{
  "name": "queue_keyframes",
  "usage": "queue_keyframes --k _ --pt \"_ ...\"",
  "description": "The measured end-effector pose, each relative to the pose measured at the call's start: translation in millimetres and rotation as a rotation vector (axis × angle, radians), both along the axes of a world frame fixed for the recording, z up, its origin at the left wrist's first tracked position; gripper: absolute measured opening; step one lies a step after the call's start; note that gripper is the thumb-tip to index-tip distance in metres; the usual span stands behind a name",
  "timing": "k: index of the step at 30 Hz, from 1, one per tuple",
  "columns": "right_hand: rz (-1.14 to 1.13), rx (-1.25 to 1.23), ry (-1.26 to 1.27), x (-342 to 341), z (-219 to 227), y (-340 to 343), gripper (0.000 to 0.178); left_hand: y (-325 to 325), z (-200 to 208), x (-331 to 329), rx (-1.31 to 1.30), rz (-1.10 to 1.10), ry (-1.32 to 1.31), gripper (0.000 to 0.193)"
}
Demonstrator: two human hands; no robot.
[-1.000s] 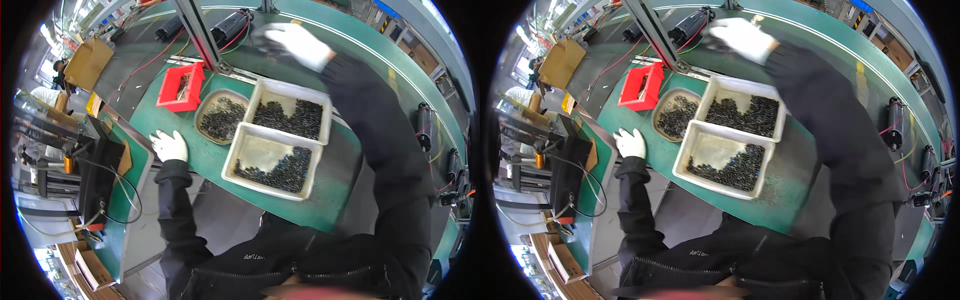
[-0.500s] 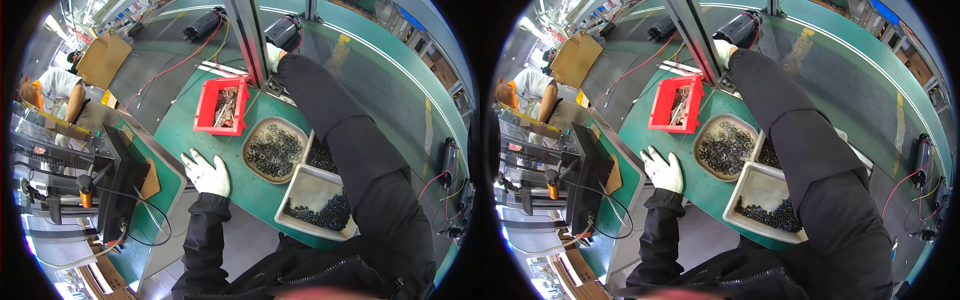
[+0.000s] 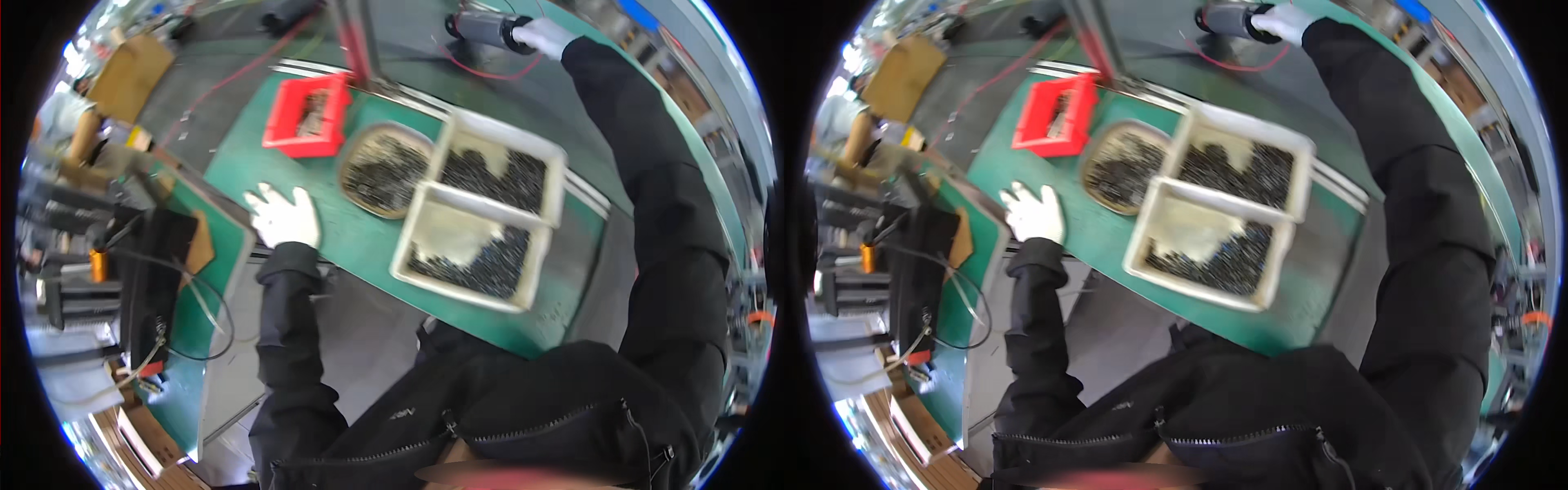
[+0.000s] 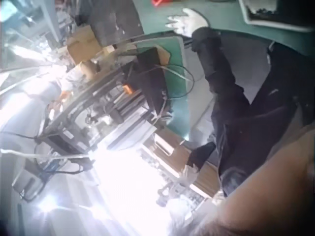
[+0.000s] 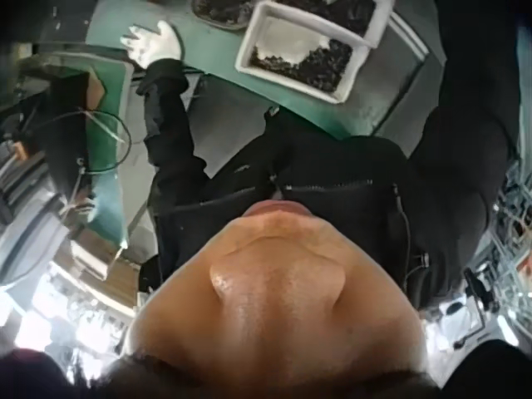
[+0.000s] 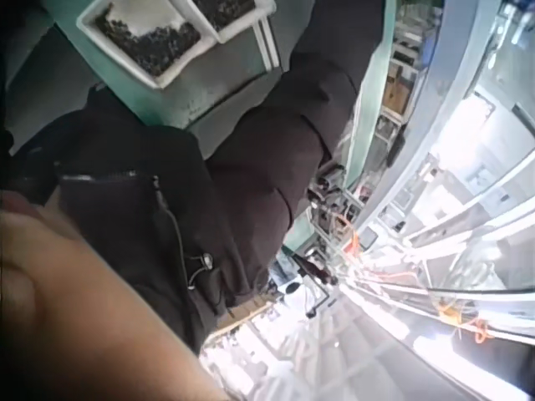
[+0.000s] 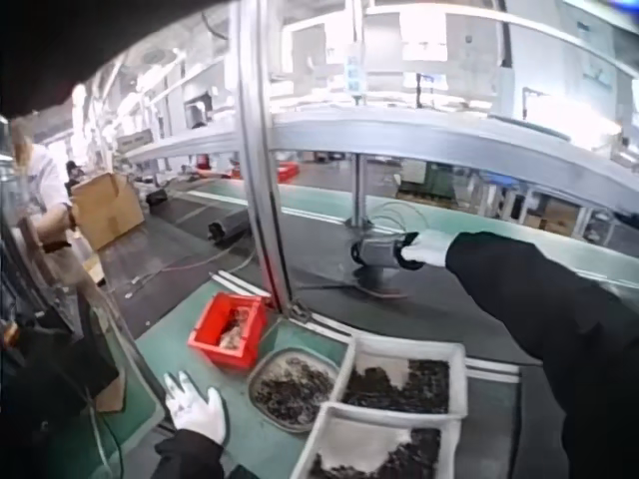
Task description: Assembling electronic motors by attaching cooling fans using a power screwdriver and pliers.
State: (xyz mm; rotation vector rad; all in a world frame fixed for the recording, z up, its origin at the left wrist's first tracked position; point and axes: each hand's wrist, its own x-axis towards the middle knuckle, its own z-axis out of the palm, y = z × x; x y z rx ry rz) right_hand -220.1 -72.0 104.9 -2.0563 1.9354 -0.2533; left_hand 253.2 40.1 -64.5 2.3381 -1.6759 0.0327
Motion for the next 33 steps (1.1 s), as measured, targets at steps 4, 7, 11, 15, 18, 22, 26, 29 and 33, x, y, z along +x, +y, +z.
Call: queue_keyframes --k 4,7,11,15,18,22,26,29,33 --pt "0.029 -0.129 -0.111 -82.2 -9.3 120.2 0.026 -4.7 -6.0 -1.2 -0.012 -0.033 0.003 0.072" --pt "-0.234 -0.05 -0.119 -111.7 -9.0 210.2 0.037 -14.3 -21.6 20.6 -0.089 -0.037 -0.08 0.072" --pt "-0.514 0.13 -0.145 -90.0 54.2 314.1 0.035 -17.6 -12.9 31.3 -0.037 -0.08 -0.116 0.073" --pt "-0.648 0.205 0.004 -79.0 82.8 367.5 0.037 84.1 92.4 -57.1 -0.256 -0.394 0.245 0.043" --pt "-0.764 0.18 -0.11 -107.4 71.4 392.1 0.034 229.3 169.7 -208.5 -0.142 -1.065 0.407 0.031" --pt "-0.629 0.103 -0.369 -129.1 53.5 408.6 0.033 281.6 87.3 -400.5 -0.108 -1.539 0.67 0.072" --pt "-0.592 0.181 -0.463 -122.8 30.3 396.3 0.037 217.5 40.2 -495.1 0.004 -1.289 0.151 0.093" --pt "-0.184 -0.215 -0.283 -119.6 8.8 428.4 0.033 242.8 59.1 -505.4 0.005 -1.397 0.091 0.079" --pt "-0.279 0.009 -0.489 -101.2 -8.8 432.4 0.033 361.4 15.1 -509.4 0.131 -1.543 0.388 0.05"
